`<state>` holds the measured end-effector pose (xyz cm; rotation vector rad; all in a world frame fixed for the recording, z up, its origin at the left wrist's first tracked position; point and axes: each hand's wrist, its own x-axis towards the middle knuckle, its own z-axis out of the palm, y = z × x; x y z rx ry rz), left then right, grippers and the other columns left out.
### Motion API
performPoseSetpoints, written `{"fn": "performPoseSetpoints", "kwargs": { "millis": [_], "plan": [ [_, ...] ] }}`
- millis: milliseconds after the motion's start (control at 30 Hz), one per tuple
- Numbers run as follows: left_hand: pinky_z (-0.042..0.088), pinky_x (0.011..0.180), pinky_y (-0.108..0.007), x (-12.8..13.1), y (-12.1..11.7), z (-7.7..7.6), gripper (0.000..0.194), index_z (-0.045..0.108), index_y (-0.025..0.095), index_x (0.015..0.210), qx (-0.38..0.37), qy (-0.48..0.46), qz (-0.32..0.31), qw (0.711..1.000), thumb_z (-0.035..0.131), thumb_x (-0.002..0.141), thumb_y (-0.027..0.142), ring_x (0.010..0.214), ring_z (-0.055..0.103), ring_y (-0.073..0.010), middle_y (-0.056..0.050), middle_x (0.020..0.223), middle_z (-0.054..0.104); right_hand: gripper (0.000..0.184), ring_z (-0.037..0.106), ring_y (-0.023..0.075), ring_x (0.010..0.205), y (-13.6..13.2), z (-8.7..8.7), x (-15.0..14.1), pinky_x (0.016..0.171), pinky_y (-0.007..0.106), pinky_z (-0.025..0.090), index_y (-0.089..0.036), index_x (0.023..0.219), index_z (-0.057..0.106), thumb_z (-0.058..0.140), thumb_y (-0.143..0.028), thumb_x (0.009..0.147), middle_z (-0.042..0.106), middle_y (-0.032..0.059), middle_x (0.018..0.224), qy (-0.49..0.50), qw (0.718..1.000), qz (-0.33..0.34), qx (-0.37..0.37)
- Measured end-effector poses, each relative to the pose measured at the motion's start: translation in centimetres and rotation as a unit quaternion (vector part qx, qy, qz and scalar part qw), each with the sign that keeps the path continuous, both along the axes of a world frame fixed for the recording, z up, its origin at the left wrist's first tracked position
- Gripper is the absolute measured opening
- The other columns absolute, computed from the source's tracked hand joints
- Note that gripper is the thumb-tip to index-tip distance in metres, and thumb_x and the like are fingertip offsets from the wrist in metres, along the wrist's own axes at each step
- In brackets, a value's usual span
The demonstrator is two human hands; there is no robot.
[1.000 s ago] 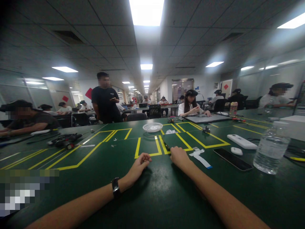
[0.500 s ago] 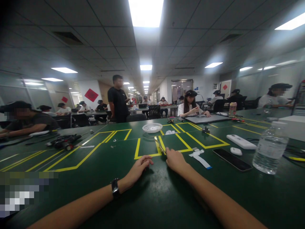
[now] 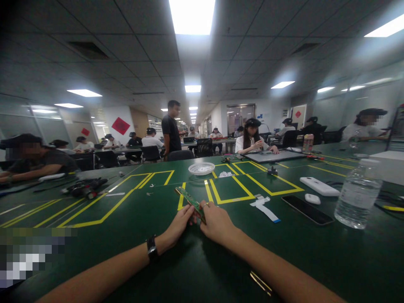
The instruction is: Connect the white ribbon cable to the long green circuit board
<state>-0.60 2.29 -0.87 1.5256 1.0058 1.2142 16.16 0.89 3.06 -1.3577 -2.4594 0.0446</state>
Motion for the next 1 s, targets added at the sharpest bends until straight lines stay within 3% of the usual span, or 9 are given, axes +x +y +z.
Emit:
{"fn": "performPoseSetpoints", "kwargs": {
  "millis": [200, 367, 633, 733, 800, 900, 1000],
  "plan": [
    [0.036, 0.056, -0.024, 0.0, 0.1, -0.1, 0.046, 0.054, 0.014, 0.077, -0.026, -0.038, 0.029, 0.999, 0.051, 0.079, 0.06, 0.056, 0.049, -0.0119, 0.0, 0.061, 0.055, 0.037, 0.057, 0.023, 0.097, -0.7, 0.5, -0.4, 0.081, 0.031, 0.04, -0.02, 0.113, 0.047, 0.056, -0.03, 0.079, 0.058, 0.0092, 0.106, 0.039, 0.999, 0.032, -0.016],
    [0.038, 0.058, -0.024, -0.2, 0.2, -0.7, 0.045, 0.055, 0.015, 0.078, -0.044, -0.12, 0.074, 0.989, 0.059, 0.073, 0.06, 0.061, 0.051, -0.0121, 0.001, 0.067, 0.056, 0.046, 0.055, 0.0217, 0.1, -1.2, 0.6, -0.5, 0.089, 0.033, 0.041, -0.021, 0.115, 0.05, 0.062, -0.045, 0.078, 0.052, 0.0072, 0.111, 0.095, 0.988, 0.114, -0.035],
    [0.044, 0.065, -0.025, -0.2, -0.1, 0.0, 0.046, 0.059, 0.013, 0.084, -0.071, -0.187, 0.006, 0.98, 0.061, 0.074, 0.058, 0.066, 0.057, -0.0135, -0.003, 0.077, 0.063, 0.041, 0.056, 0.0189, 0.099, -1.4, 1.5, -0.3, 0.089, 0.03, 0.041, -0.023, 0.124, 0.047, 0.053, -0.04, 0.087, 0.056, 0.0059, 0.112, 0.117, 0.977, 0.173, -0.048],
    [0.045, 0.063, -0.024, -0.3, -0.2, 0.0, 0.042, 0.061, 0.013, 0.089, -0.085, -0.192, 0.017, 0.977, 0.064, 0.075, 0.052, 0.062, 0.058, -0.0133, -0.002, 0.072, 0.064, 0.041, 0.06, 0.0182, 0.086, 0.1, 2.2, 0.7, 0.079, 0.028, 0.043, -0.02, 0.127, 0.047, 0.044, -0.039, 0.091, 0.064, 0.0053, 0.096, 0.091, 0.986, 0.127, -0.053],
    [0.045, 0.06, -0.024, -0.4, -0.2, -0.1, 0.039, 0.062, 0.013, 0.088, -0.097, -0.19, 0.034, 0.976, 0.064, 0.076, 0.05, 0.055, 0.055, -0.0121, 0.0, 0.064, 0.062, 0.035, 0.06, 0.0191, 0.088, 2.0, 2.5, 2.0, 0.08, 0.029, 0.042, -0.019, 0.118, 0.055, 0.043, -0.037, 0.091, 0.065, 0.007, 0.096, 0.056, 0.995, 0.074, -0.03],
    [0.045, 0.059, -0.024, -0.4, -0.2, -0.1, 0.038, 0.063, 0.014, 0.086, -0.102, -0.182, 0.03, 0.977, 0.062, 0.078, 0.05, 0.05, 0.053, -0.011, 0.001, 0.059, 0.059, 0.032, 0.058, 0.0231, 0.096, 5.5, 2.4, 5.4, 0.084, 0.034, 0.041, -0.017, 0.108, 0.061, 0.042, -0.036, 0.09, 0.064, 0.0109, 0.105, -0.009, 0.998, -0.057, 0.011],
    [0.046, 0.061, -0.025, -0.4, -0.2, 0.0, 0.039, 0.063, 0.013, 0.087, -0.098, -0.179, 0.025, 0.979, 0.063, 0.077, 0.05, 0.052, 0.055, -0.0118, 0.0, 0.061, 0.061, 0.037, 0.053, 0.0303, 0.107, 8.6, 1.3, 9.7, 0.086, 0.043, 0.041, -0.014, 0.11, 0.06, 0.043, -0.04, 0.088, 0.059, 0.0164, 0.115, -0.062, 0.975, -0.211, 0.015]
  ]
}}
